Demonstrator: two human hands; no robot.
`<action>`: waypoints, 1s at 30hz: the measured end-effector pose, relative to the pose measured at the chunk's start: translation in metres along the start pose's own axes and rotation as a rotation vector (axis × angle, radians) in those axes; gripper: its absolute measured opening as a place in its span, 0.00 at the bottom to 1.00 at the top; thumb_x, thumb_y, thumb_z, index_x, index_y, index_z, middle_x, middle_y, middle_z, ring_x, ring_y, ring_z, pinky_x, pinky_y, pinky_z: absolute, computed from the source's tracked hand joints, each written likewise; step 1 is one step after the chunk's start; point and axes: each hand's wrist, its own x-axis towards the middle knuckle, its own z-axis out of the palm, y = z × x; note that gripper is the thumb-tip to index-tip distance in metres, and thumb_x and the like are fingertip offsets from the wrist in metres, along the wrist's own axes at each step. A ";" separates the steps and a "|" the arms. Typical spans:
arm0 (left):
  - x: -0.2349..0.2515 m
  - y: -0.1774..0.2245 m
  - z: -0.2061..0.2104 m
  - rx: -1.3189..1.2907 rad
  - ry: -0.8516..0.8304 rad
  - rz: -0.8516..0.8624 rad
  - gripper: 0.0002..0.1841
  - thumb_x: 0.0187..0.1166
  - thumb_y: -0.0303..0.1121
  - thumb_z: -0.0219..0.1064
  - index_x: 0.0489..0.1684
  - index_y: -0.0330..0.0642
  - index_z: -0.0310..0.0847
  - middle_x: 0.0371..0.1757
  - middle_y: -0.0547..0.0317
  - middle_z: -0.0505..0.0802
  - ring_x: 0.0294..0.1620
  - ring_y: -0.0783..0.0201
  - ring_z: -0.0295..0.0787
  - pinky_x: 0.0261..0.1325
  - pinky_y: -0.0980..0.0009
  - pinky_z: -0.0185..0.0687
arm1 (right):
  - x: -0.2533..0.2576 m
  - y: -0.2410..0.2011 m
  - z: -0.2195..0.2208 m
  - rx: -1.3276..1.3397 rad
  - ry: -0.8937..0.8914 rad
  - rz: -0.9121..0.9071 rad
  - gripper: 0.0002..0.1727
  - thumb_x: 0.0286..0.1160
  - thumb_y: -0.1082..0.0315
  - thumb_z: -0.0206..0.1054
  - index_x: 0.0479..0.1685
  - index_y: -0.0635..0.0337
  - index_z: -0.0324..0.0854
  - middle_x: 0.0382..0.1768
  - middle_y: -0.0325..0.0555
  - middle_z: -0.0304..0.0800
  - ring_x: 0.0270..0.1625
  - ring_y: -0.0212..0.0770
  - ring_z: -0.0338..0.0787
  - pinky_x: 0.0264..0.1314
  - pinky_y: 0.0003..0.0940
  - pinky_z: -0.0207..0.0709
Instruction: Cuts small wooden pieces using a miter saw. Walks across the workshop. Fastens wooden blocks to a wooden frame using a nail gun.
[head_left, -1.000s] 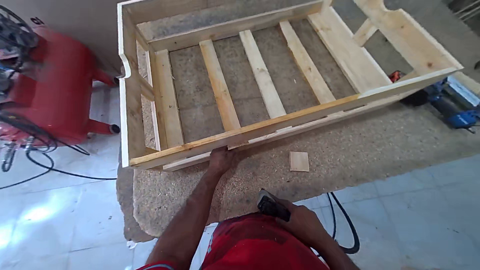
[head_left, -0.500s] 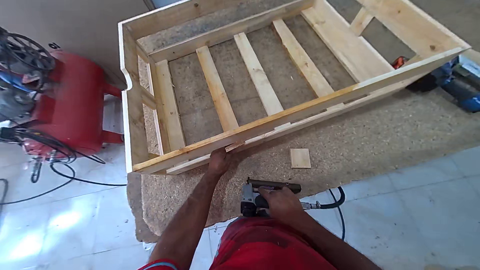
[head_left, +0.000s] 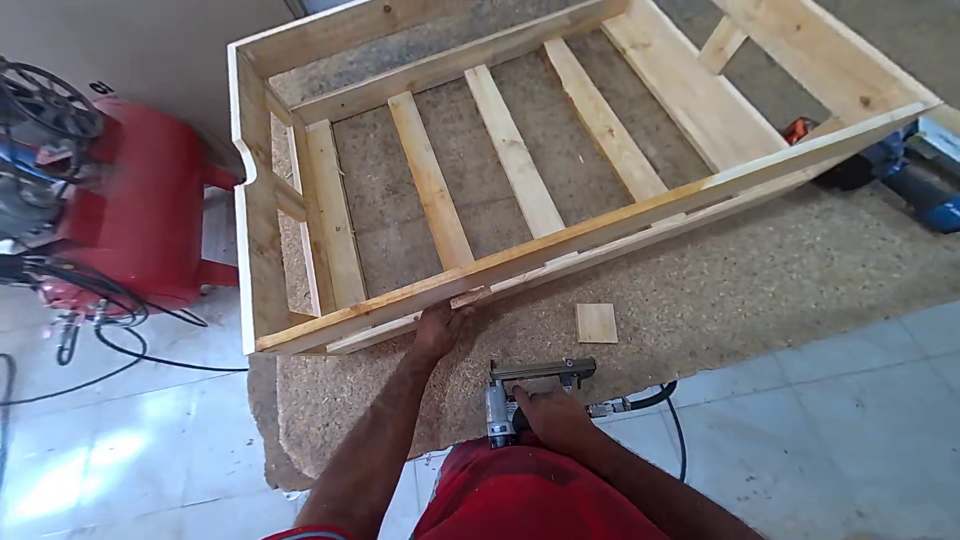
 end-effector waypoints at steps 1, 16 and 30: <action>0.000 0.000 0.000 -0.014 0.024 -0.001 0.18 0.84 0.44 0.68 0.59 0.39 0.89 0.53 0.50 0.96 0.58 0.59 0.94 0.71 0.51 0.84 | 0.001 0.000 -0.002 0.007 -0.008 -0.001 0.33 0.81 0.68 0.59 0.87 0.54 0.55 0.50 0.63 0.90 0.53 0.67 0.92 0.61 0.65 0.80; 0.004 0.000 0.002 0.068 0.021 -0.066 0.21 0.86 0.49 0.65 0.54 0.40 0.91 0.51 0.47 0.96 0.60 0.53 0.93 0.70 0.45 0.82 | 0.008 -0.001 -0.009 0.012 -0.063 0.067 0.47 0.70 0.37 0.68 0.88 0.43 0.55 0.46 0.57 0.93 0.50 0.65 0.93 0.55 0.68 0.81; 0.017 0.021 -0.010 0.296 -0.250 -0.330 0.29 0.89 0.56 0.56 0.48 0.34 0.90 0.50 0.40 0.95 0.61 0.42 0.91 0.69 0.42 0.79 | -0.046 -0.020 -0.118 -0.209 0.117 -0.051 0.30 0.74 0.44 0.66 0.71 0.49 0.72 0.31 0.45 0.90 0.36 0.53 0.93 0.37 0.56 0.85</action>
